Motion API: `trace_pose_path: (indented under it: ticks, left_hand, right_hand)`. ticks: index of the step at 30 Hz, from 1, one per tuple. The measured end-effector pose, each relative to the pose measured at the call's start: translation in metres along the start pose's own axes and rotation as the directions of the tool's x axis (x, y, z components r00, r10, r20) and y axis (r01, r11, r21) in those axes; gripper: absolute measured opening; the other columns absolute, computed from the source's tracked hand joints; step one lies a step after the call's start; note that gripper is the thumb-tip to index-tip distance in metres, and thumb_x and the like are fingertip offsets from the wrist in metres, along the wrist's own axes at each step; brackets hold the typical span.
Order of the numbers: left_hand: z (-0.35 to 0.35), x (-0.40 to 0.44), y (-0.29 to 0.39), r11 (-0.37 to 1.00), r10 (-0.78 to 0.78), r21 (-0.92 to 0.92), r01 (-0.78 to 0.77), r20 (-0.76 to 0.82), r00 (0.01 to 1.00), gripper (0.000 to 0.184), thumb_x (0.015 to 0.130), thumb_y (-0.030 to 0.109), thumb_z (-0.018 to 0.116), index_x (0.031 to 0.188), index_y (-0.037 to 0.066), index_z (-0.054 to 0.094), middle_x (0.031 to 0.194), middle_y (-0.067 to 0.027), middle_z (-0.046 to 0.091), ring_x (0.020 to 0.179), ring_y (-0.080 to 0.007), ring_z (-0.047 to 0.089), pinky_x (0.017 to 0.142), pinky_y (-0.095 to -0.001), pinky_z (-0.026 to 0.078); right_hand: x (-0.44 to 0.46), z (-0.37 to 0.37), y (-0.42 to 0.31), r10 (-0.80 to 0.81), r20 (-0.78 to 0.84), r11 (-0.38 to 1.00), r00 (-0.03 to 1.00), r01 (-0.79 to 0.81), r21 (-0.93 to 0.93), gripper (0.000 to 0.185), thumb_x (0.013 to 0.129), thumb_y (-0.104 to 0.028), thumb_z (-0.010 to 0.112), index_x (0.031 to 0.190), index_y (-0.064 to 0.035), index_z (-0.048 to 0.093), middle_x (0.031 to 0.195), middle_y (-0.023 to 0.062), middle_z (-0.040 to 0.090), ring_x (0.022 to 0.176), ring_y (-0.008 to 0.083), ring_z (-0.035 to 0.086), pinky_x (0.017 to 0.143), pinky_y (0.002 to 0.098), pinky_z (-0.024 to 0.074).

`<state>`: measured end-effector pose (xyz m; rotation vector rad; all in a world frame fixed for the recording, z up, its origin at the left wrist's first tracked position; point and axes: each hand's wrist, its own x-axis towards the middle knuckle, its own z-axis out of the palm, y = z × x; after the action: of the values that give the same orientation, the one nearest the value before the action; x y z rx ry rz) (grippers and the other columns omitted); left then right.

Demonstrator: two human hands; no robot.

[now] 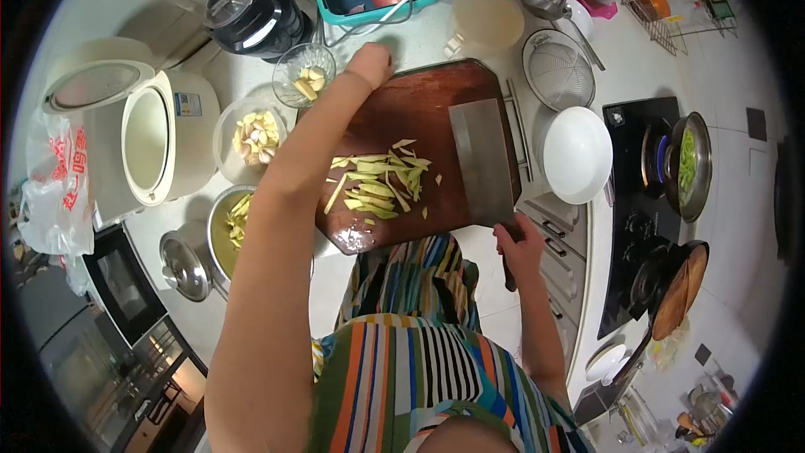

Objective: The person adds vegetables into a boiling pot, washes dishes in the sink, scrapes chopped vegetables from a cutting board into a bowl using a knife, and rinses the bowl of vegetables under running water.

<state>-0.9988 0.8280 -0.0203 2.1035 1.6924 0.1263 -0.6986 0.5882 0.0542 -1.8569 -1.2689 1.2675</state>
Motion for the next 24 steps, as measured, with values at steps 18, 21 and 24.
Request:
trace_pose_path:
  ticks: [18,21,24]
  left_hand:
    - [0.075,-0.201,0.087,0.928,-0.37,-0.133,0.349,-0.459,0.808,0.074,0.063,0.065,0.047,0.12,0.019,0.039,0.126,-0.0135,0.03,0.121,-0.0386,0.012,0.096,-0.054,0.007]
    - [0.077,-0.187,0.101,0.914,-0.4,-0.301,0.273,-0.543,0.738,0.067,0.062,0.052,0.059,0.117,0.017,0.043,0.122,-0.0124,0.035,0.118,-0.0384,0.018,0.096,-0.0499,0.016]
    - [0.076,-0.18,0.103,0.886,-0.441,-0.4,0.234,-0.575,0.689,0.059,0.06,0.038,0.065,0.112,0.015,0.047,0.117,-0.0114,0.039,0.115,-0.0368,0.024,0.095,-0.0443,0.022]
  right_hand:
    - [0.003,0.089,0.032,-0.006,0.425,0.938,0.905,-0.142,0.316,0.011,0.076,-0.008,0.053,0.083,-0.0014,0.048,0.057,0.0031,0.049,0.04,0.0083,0.043,0.034,0.0225,0.0343]
    - [0.005,0.107,0.032,-0.07,0.468,0.927,0.881,-0.116,0.357,0.009,0.077,-0.007,0.052,0.084,-0.0032,0.048,0.055,0.0023,0.048,0.038,0.0075,0.043,0.033,0.0213,0.0331]
    - [0.009,0.116,0.028,-0.041,0.497,0.89,0.867,-0.195,0.413,0.009,0.077,-0.007,0.052,0.084,-0.0039,0.048,0.055,0.0017,0.048,0.038,0.0076,0.042,0.032,0.0212,0.0325]
